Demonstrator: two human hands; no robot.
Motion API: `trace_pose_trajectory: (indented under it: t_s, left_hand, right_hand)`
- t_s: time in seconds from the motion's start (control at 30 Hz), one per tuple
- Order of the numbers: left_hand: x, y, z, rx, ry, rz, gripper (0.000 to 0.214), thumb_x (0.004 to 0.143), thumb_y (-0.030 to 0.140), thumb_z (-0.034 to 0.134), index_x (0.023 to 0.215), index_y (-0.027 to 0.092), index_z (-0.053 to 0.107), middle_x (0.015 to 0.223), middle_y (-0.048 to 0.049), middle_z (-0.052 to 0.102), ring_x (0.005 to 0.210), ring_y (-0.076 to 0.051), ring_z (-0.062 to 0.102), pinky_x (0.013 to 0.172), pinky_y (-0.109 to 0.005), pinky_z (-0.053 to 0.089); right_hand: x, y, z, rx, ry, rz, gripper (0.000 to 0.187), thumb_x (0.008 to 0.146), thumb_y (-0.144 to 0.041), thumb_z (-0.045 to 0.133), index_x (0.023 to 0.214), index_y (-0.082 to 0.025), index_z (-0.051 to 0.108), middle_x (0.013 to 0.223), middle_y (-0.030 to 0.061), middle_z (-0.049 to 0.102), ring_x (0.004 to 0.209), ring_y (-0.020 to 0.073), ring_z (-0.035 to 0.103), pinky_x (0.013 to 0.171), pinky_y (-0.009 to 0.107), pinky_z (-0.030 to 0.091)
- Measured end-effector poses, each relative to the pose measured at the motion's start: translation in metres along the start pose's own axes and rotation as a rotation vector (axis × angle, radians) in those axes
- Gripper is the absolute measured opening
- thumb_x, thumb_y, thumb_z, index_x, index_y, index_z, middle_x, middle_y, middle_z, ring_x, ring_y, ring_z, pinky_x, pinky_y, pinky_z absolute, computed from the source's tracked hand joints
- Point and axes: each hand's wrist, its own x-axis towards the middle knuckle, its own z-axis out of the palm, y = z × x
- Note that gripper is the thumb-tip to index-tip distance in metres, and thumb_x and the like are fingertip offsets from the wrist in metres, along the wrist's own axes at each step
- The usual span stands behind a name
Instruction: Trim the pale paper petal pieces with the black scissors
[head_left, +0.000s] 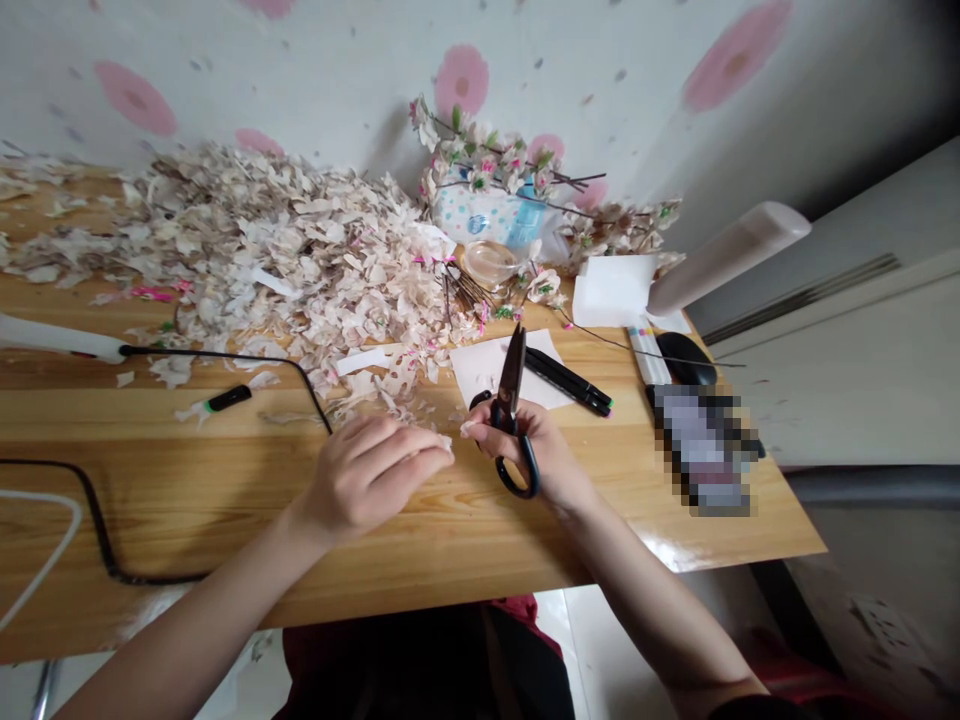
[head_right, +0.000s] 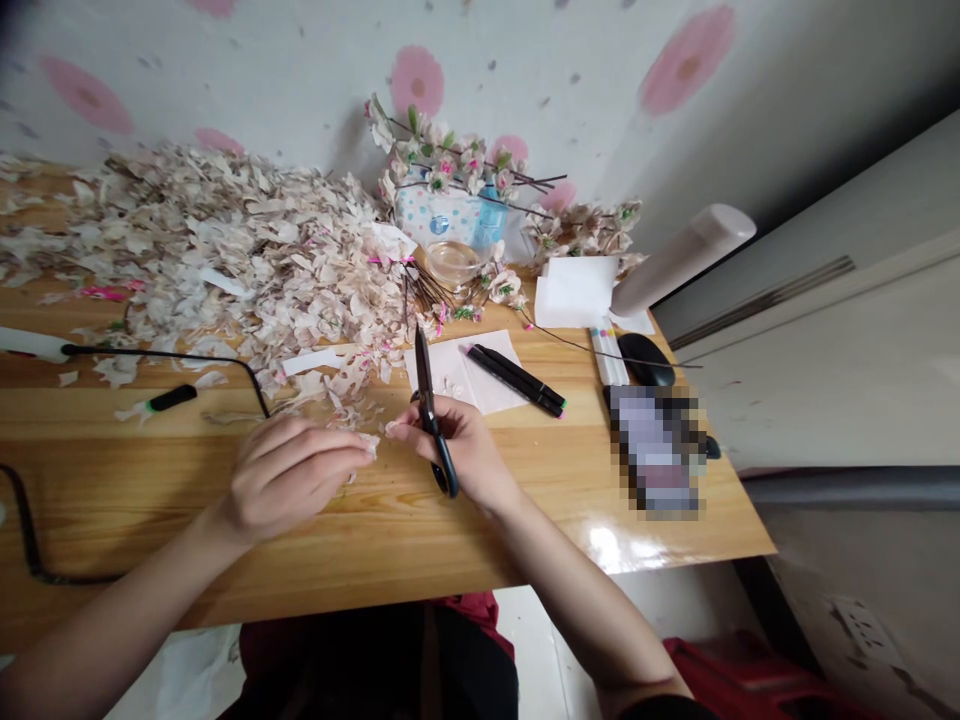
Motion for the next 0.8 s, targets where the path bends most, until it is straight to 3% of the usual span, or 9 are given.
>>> trace_pose_trajectory:
  t_s: [0.17,0.23,0.37,0.53,0.7,0.8]
  left_hand:
    - [0.002,-0.013,0.009,0.084,-0.119,-0.335,0.018,0.087,0.007,0.055,0.097,0.018,0.066,0.095,-0.0062,0.07,0.087,-0.022,0.062,0.08,-0.037,0.047]
    - [0.003,-0.014,0.011,0.017,-0.131,-0.42,0.018,0.088,0.01,0.055,0.1,0.017,0.067,0.1,-0.0075,0.068,0.093,-0.023,0.061,0.084,-0.039,0.047]
    - [0.007,-0.006,0.01,-0.388,-0.14,-0.587,0.011,0.09,0.022,0.058,0.088,0.019,0.068,0.09,-0.0041,0.066,0.087,-0.018,0.061,0.078,-0.032,0.048]
    - [0.01,0.0,0.006,-0.774,-0.32,-0.82,0.022,0.09,0.034,0.058,0.078,0.019,0.069,0.072,-0.0009,0.067,0.062,-0.013,0.057,0.055,-0.024,0.042]
    - [0.011,-0.004,0.005,-0.937,-0.399,-0.926,0.023,0.086,0.039,0.061,0.079,0.019,0.071,0.07,-0.0011,0.067,0.058,-0.012,0.055,0.048,-0.022,0.038]
    - [0.013,-0.002,0.006,-0.968,-0.338,-0.938,0.019,0.085,0.036,0.064,0.077,0.02,0.07,0.07,-0.0008,0.067,0.062,-0.013,0.058,0.052,-0.022,0.043]
  right_hand:
    - [-0.001,-0.001,0.001,0.025,-0.046,0.098,0.029,0.072,-0.043,0.076,0.072,-0.015,0.067,0.06,-0.0036,0.051,0.051,0.0081,0.038,0.05,0.023,0.027]
    - [0.0,-0.001,0.002,0.015,-0.068,0.105,0.032,0.072,-0.046,0.075,0.072,-0.015,0.067,0.059,-0.0033,0.052,0.051,0.0082,0.038,0.049,0.022,0.028]
    - [0.0,0.001,0.003,-0.053,-0.102,0.041,0.03,0.074,-0.047,0.074,0.073,-0.017,0.069,0.063,-0.0023,0.057,0.054,0.0091,0.044,0.053,0.022,0.035]
    - [-0.001,0.004,0.002,-0.054,-0.166,0.058,0.026,0.074,-0.043,0.075,0.075,-0.017,0.068,0.065,-0.0026,0.059,0.058,0.0106,0.05,0.061,0.024,0.043]
    - [0.0,0.004,0.002,-0.035,-0.182,0.042,0.025,0.074,-0.041,0.076,0.076,-0.018,0.067,0.069,-0.0018,0.061,0.065,0.0123,0.056,0.065,0.024,0.045]
    - [-0.001,0.003,0.003,-0.01,-0.175,0.002,0.03,0.078,-0.046,0.074,0.078,-0.017,0.064,0.068,-0.002,0.058,0.059,0.0103,0.05,0.059,0.023,0.042]
